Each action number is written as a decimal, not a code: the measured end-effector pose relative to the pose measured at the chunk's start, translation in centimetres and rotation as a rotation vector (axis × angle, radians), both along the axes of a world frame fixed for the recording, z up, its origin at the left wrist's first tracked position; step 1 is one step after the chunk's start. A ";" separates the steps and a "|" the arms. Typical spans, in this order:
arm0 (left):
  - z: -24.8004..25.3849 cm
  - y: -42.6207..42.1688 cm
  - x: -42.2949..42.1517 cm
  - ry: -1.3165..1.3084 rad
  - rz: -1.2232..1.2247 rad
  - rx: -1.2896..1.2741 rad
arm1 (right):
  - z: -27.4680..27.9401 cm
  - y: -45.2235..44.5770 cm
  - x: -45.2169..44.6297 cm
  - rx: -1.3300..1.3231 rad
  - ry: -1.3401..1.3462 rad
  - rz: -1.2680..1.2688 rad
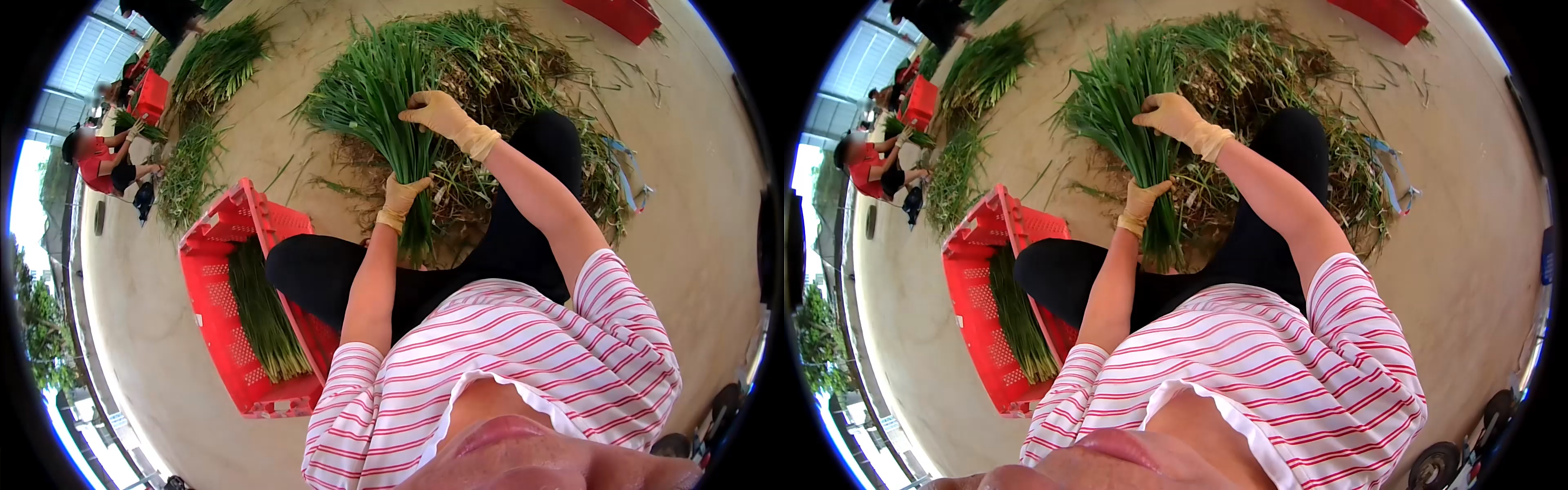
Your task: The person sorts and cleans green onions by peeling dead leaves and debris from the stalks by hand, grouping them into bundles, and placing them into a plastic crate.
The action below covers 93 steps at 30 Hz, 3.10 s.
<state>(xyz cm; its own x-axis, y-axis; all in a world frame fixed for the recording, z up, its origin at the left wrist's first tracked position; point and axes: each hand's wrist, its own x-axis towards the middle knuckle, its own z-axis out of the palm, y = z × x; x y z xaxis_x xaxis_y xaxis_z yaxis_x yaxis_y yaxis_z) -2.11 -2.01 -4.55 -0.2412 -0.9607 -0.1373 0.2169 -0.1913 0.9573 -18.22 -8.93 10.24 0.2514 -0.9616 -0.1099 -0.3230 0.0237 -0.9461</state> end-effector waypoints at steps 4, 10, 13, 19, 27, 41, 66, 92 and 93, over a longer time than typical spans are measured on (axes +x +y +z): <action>2.1 0.3 0.2 0.066 -0.057 0.045 | -0.9 -0.3 0.0 0.069 -0.220 -0.003; 2.7 0.7 -0.4 0.067 -0.045 0.101 | -1.4 0.0 0.1 0.105 -0.340 0.027; 2.6 0.9 -0.5 0.084 -0.035 0.119 | -1.3 0.2 0.3 0.087 -0.271 0.010; 2.3 0.5 -0.2 0.085 -0.091 0.170 | -1.6 0.5 0.5 0.101 -0.232 -0.120; 0.9 0.1 -0.2 0.021 0.037 0.013 | 0.5 -0.3 -2.5 -0.185 -0.851 -0.404; 1.1 0.3 -0.4 0.003 -0.003 0.035 | -1.3 -0.7 -0.4 0.003 -0.211 -0.210; 1.0 0.4 -0.8 -0.001 -0.043 0.053 | -0.5 -0.3 -0.6 0.054 -0.235 -0.145; 1.6 0.7 -1.2 -0.019 -0.100 0.055 | -1.8 -0.2 0.1 0.047 -0.450 -0.350; 1.7 0.7 -1.2 -0.017 -0.102 0.053 | -1.7 -0.2 0.0 0.044 -0.421 -0.326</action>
<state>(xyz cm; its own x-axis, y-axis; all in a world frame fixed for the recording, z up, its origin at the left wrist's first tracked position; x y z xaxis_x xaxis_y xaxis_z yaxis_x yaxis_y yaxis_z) -3.35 -1.36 -2.88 -0.3348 -0.9224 -0.1926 0.1775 -0.2625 0.9485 -18.25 -9.16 8.51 -0.0288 -0.9939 -0.1064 0.1149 0.1024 -0.9881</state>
